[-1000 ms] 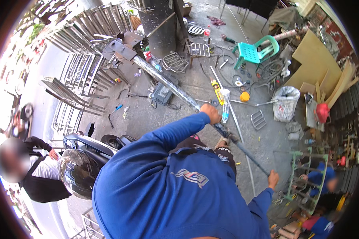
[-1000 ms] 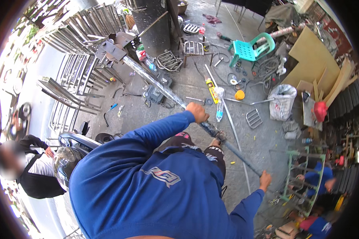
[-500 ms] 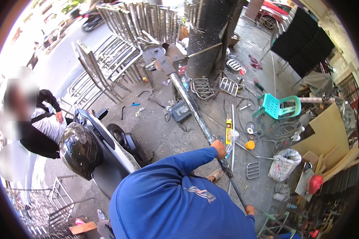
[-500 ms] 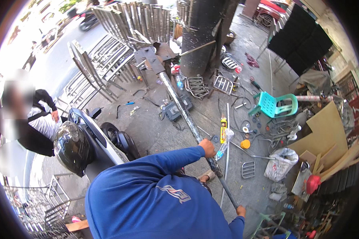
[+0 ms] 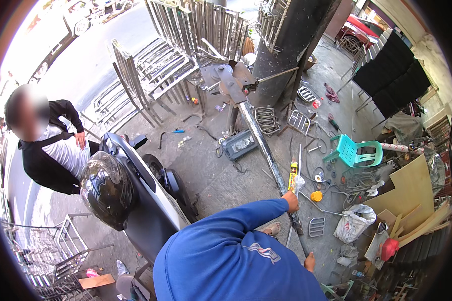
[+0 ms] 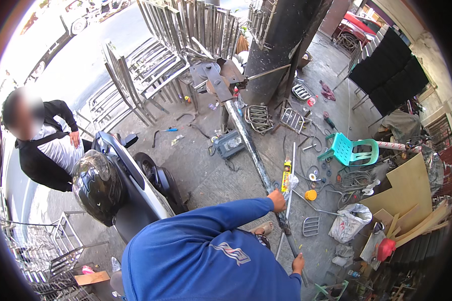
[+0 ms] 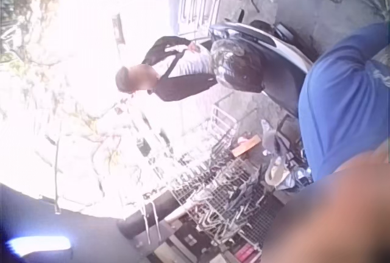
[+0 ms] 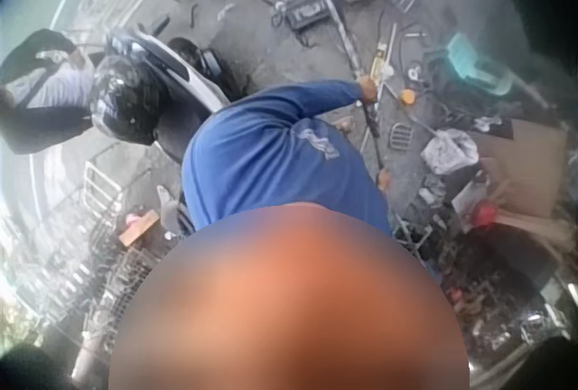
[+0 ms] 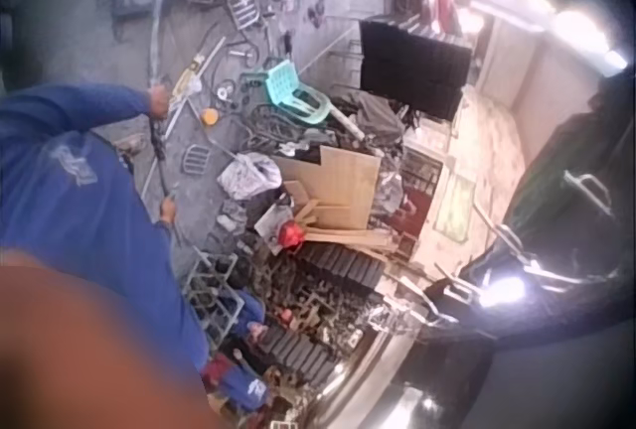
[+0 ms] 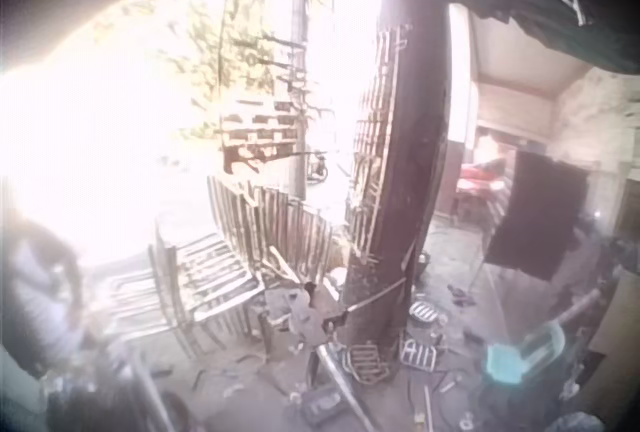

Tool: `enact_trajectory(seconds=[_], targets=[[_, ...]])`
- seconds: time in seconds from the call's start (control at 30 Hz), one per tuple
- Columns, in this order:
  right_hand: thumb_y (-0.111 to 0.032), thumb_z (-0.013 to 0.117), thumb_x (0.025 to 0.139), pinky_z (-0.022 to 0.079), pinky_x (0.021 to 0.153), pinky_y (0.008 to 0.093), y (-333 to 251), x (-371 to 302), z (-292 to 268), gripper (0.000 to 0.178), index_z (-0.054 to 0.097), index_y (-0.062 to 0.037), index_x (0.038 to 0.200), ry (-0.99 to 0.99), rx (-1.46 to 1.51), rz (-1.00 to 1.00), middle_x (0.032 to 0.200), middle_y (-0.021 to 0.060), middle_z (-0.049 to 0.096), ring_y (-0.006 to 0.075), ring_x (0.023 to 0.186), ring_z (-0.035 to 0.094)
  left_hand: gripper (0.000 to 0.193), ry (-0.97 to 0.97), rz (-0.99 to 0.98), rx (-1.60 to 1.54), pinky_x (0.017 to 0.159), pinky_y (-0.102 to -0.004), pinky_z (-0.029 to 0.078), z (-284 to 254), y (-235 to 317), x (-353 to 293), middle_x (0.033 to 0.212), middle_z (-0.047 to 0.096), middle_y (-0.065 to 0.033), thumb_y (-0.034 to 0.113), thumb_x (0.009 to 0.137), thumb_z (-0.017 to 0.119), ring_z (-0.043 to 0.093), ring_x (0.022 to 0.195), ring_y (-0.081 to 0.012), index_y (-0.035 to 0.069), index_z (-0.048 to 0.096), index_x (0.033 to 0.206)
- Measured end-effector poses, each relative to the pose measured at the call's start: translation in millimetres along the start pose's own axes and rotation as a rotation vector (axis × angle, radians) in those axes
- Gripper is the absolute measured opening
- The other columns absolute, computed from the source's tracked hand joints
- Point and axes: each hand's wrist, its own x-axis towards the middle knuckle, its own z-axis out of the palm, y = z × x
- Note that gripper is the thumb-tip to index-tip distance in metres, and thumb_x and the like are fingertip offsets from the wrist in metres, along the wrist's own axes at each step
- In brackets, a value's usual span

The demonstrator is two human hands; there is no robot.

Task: The person measures a long metal rod with a tape measure, marks it, and uses a manual metal bending machine to bend the rod into a curved shape. The person repeatedly positions the rod in the bender and applies force to achieve the desired bend.

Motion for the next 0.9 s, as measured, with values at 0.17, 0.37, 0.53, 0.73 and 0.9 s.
enact_trajectory(seconds=[0.17, 0.37, 0.53, 0.73, 0.9], targets=[[-0.048, 0.027, 0.107, 0.042, 0.104, 0.0522, 10, 1, 0, 0.069, 0.063, 0.0080, 0.126, -0.080, 0.023, -0.094, 0.127, 0.0334, 0.062, 0.0501, 0.123, 0.055, 0.031, -0.046, 0.085, 0.113, 0.066, -0.0458, 0.050, -9, 2, -5, 0.086, 0.077, -0.0075, 0.034, 0.090, 0.055, 0.073, 0.078, -0.0277, 0.016, 0.079, 0.083], [-0.048, 0.026, 0.107, 0.041, 0.104, 0.0532, 4, -1, -10, 0.069, 0.064, 0.0057, 0.126, -0.082, -0.081, -0.071, 0.127, 0.0318, 0.063, 0.0495, 0.123, 0.055, 0.040, -0.037, 0.078, 0.077, 0.063, -0.0453, 0.050, -19, 4, -9, 0.080, 0.075, -0.0108, 0.039, 0.090, 0.051, 0.073, 0.074, -0.0271, 0.012, 0.077, 0.076], [-0.051, 0.036, 0.104, 0.046, 0.095, 0.0553, 3, -11, -15, 0.065, 0.073, 0.0031, 0.109, 0.028, -0.161, 0.030, 0.109, 0.0311, 0.068, 0.0506, 0.108, 0.062, 0.042, -0.131, 0.087, 0.089, 0.067, -0.0464, 0.053, -30, 6, -9, 0.091, 0.077, -0.0096, 0.041, 0.093, 0.049, 0.074, 0.083, -0.0288, 0.011, 0.079, 0.087], [-0.056, 0.041, 0.102, 0.046, 0.087, 0.0543, 21, -36, -8, 0.066, 0.072, 0.0020, 0.104, 0.202, -0.009, 0.021, 0.103, 0.0287, 0.069, 0.0502, 0.102, 0.062, 0.052, -0.319, 0.011, 0.070, 0.085, -0.0468, 0.054, -43, 11, -6, 0.108, 0.076, -0.0128, 0.049, 0.096, 0.045, 0.072, 0.102, -0.0311, 0.011, 0.078, 0.104], [-0.062, 0.023, 0.103, 0.033, 0.115, 0.0553, 57, -40, -29, 0.073, 0.066, -0.0109, 0.133, 0.044, -0.207, 0.239, 0.137, 0.0226, 0.061, 0.0449, 0.130, 0.053, 0.060, -0.354, -0.021, 0.086, 0.098, -0.0484, 0.050, -36, 17, 1, 0.115, 0.074, -0.0155, 0.055, 0.096, 0.041, 0.069, 0.110, -0.0326, 0.010, 0.077, 0.112]])
